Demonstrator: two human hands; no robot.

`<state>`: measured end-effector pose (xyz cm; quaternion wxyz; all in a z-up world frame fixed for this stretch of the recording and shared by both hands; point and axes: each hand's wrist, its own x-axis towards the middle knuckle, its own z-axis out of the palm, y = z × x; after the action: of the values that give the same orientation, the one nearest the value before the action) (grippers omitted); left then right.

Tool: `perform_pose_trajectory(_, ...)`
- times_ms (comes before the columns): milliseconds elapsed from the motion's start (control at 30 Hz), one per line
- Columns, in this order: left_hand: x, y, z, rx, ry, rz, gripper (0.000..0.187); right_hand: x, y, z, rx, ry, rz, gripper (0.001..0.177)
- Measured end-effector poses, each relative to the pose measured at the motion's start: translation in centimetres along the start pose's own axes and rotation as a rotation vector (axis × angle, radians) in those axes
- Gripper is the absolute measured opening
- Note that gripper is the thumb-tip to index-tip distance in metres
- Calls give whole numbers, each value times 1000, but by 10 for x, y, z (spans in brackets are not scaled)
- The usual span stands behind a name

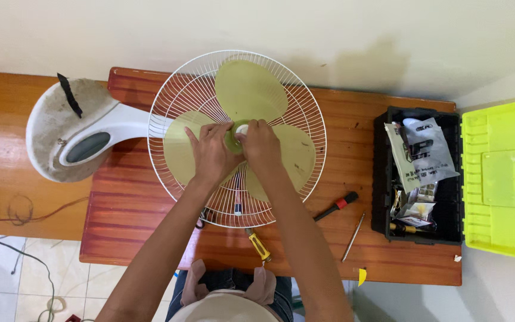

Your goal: The person reassembles an electric fan on a wooden table. They attach the front wire cage to the motor housing, then mount the fan blades onto the motor shaft and secure them with a plastic nut. Finally, they attach the rear wire cage to complete the assembly.

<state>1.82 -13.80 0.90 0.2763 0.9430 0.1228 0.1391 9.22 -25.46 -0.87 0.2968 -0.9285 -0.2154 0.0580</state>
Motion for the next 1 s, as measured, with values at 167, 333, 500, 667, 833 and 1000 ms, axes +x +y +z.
perform_pose_trajectory(167, 4, -2, 3, -19, -36, -50, 78, -5, 9, -8, 77, 96, -322, 33)
perform_pose_trajectory(333, 2, -4, 7, -47, -22, -64, 79, 6, 6, -19, 31, -34, -296, 34)
perform_pose_trajectory(500, -2, -5, 17, 29, 84, -35, 54, 13, -15, -1, -14, -68, 104, 39)
perform_pose_trajectory(667, -2, -3, 14, -35, 27, -79, 67, 6, 5, -1, 20, -29, -195, 28)
perform_pose_trajectory(833, -2, 2, 9, -59, -1, -101, 75, 5, 15, -13, 64, -2, -416, 22)
perform_pose_trajectory(1000, -4, 1, 12, -62, 26, -95, 73, 4, 11, -16, 1, -56, -401, 19)
